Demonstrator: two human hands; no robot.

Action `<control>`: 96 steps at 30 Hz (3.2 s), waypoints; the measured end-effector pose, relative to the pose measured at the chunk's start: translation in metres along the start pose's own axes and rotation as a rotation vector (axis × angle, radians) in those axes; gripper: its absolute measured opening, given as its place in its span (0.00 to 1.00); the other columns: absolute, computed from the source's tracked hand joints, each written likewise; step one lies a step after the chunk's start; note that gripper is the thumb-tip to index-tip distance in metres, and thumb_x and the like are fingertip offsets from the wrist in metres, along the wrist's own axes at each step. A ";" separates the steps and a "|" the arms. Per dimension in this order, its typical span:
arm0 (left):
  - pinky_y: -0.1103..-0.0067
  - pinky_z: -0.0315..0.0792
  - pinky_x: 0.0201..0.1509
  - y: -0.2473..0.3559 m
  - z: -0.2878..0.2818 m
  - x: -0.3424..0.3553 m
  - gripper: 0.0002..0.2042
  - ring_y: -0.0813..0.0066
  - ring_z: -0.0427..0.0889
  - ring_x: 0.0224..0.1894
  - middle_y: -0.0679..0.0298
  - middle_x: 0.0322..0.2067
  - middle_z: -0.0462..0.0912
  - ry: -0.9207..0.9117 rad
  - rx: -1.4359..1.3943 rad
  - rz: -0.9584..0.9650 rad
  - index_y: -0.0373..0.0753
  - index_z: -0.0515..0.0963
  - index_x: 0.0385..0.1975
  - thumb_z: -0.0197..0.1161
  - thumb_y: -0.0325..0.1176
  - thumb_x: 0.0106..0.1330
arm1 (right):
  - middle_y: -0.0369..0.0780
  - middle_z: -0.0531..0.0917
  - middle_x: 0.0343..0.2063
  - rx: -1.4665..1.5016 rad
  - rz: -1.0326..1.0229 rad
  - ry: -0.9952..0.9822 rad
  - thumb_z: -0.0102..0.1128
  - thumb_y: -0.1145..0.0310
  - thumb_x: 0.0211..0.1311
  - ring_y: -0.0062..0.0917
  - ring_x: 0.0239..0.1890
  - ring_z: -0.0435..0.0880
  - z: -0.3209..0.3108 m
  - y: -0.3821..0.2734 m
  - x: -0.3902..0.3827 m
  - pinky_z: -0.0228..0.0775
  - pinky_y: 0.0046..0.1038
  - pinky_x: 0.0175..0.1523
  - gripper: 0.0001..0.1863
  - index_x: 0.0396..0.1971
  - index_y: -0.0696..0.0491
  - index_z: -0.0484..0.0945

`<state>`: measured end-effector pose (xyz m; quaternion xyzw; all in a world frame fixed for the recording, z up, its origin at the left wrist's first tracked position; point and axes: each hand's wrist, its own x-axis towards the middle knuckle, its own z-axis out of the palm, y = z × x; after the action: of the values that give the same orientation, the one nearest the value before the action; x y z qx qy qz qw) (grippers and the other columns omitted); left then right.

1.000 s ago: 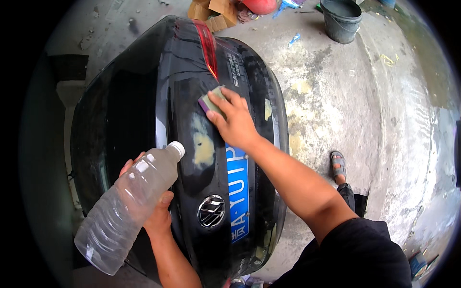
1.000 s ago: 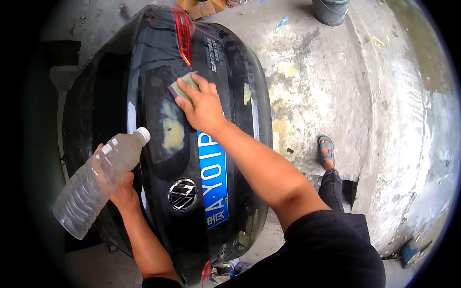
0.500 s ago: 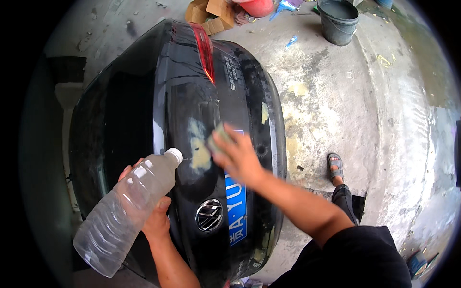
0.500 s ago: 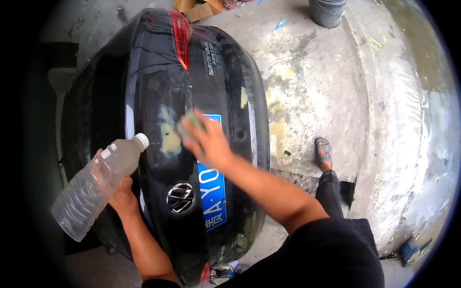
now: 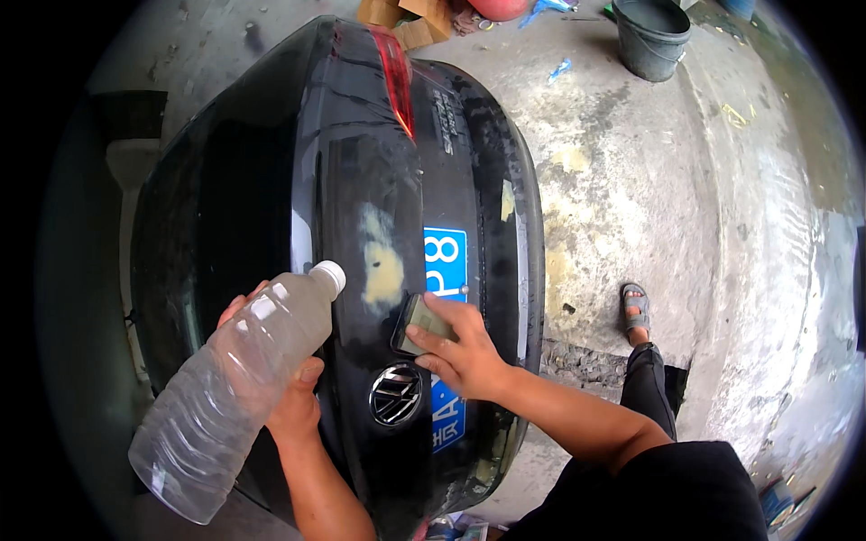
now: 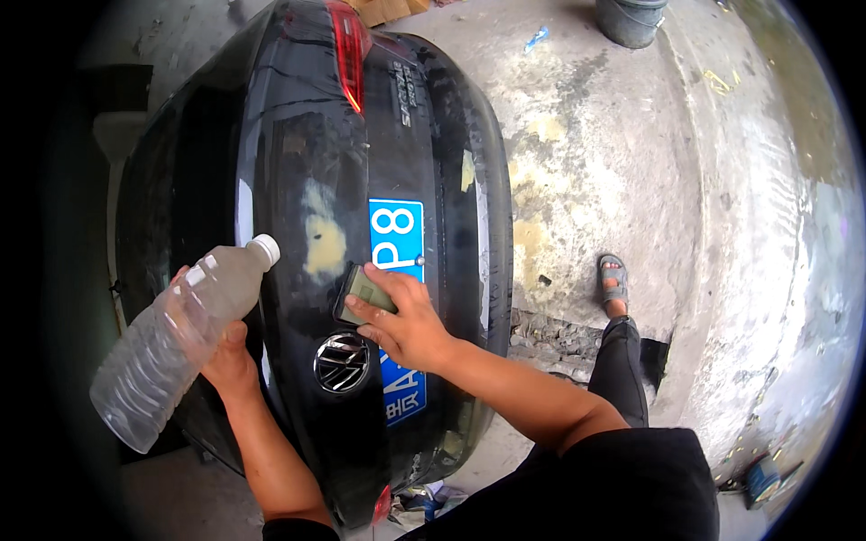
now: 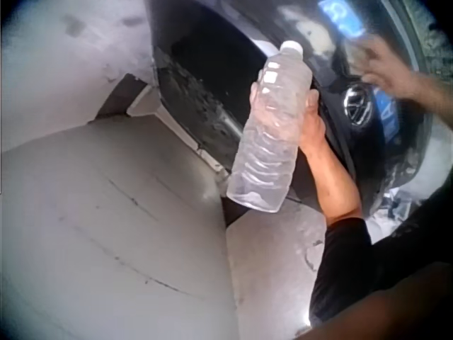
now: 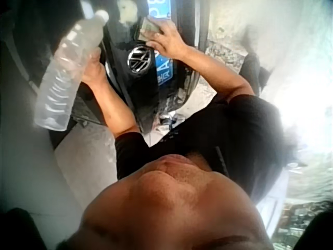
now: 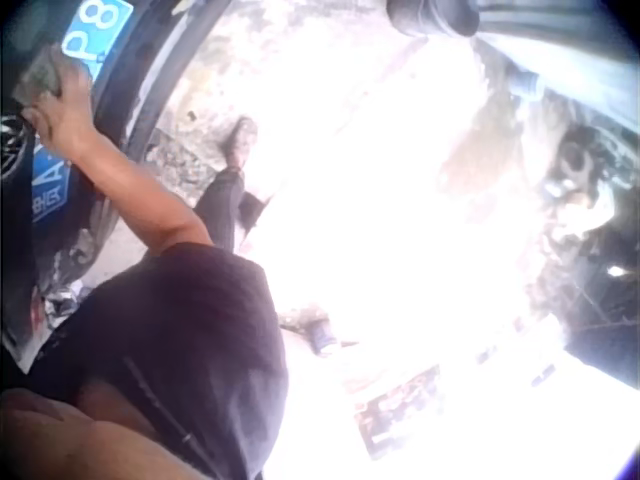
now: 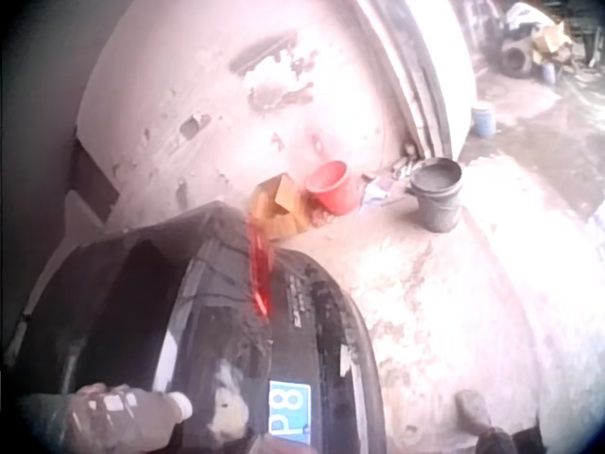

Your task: The person pours water from a plastic bottle onto the trunk of a car and sands the surface using a sanding block.

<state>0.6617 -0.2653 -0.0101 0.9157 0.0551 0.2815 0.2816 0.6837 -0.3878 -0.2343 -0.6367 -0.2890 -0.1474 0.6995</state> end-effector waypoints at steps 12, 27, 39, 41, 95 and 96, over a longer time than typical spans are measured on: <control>0.67 0.70 0.63 0.001 0.001 0.001 0.55 0.62 0.74 0.60 0.51 0.58 0.75 0.024 -0.026 -0.015 0.30 0.59 0.65 0.77 0.64 0.47 | 0.48 0.65 0.67 0.025 -0.008 -0.080 0.73 0.69 0.51 0.46 0.58 0.72 -0.004 -0.013 -0.008 0.63 0.46 0.61 0.33 0.61 0.40 0.76; 0.67 0.69 0.61 -0.008 0.004 0.004 0.53 0.63 0.72 0.58 0.54 0.58 0.70 0.077 0.038 0.076 0.30 0.62 0.64 0.73 0.68 0.49 | 0.46 0.68 0.67 -0.037 -0.143 -0.083 0.73 0.67 0.52 0.46 0.59 0.72 -0.007 -0.017 0.067 0.64 0.45 0.62 0.28 0.57 0.42 0.80; 0.66 0.69 0.61 -0.012 0.003 0.002 0.51 0.61 0.71 0.58 0.53 0.59 0.69 0.078 0.023 0.081 0.30 0.63 0.63 0.73 0.67 0.50 | 0.47 0.67 0.67 -0.016 -0.071 -0.129 0.69 0.69 0.51 0.46 0.60 0.71 -0.011 -0.021 0.049 0.64 0.45 0.58 0.30 0.58 0.40 0.79; 0.66 0.69 0.61 -0.011 0.000 0.002 0.51 0.61 0.71 0.58 0.53 0.59 0.69 0.079 0.027 0.078 0.30 0.63 0.63 0.73 0.67 0.50 | 0.47 0.67 0.67 -0.018 -0.072 -0.133 0.70 0.68 0.51 0.45 0.59 0.72 -0.009 -0.021 0.025 0.65 0.45 0.57 0.28 0.56 0.40 0.80; 0.65 0.67 0.69 -0.004 0.001 -0.004 0.53 0.60 0.72 0.64 0.51 0.65 0.68 -0.076 -0.272 -0.066 0.34 0.56 0.69 0.85 0.41 0.46 | 0.50 0.78 0.56 0.490 0.678 0.344 0.64 0.55 0.67 0.38 0.54 0.80 -0.052 0.095 0.123 0.72 0.37 0.61 0.34 0.66 0.60 0.67; 0.67 0.73 0.65 -0.010 -0.004 -0.002 0.47 0.61 0.71 0.65 0.53 0.66 0.67 -0.164 -0.176 0.074 0.35 0.58 0.69 0.81 0.29 0.48 | 0.48 0.79 0.53 0.705 0.839 0.303 0.64 0.54 0.67 0.34 0.52 0.81 -0.062 0.083 0.100 0.74 0.36 0.58 0.34 0.65 0.61 0.67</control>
<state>0.6583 -0.2557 -0.0133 0.9088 -0.0269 0.2197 0.3538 0.8237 -0.4203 -0.2430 -0.3968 0.0608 0.1587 0.9020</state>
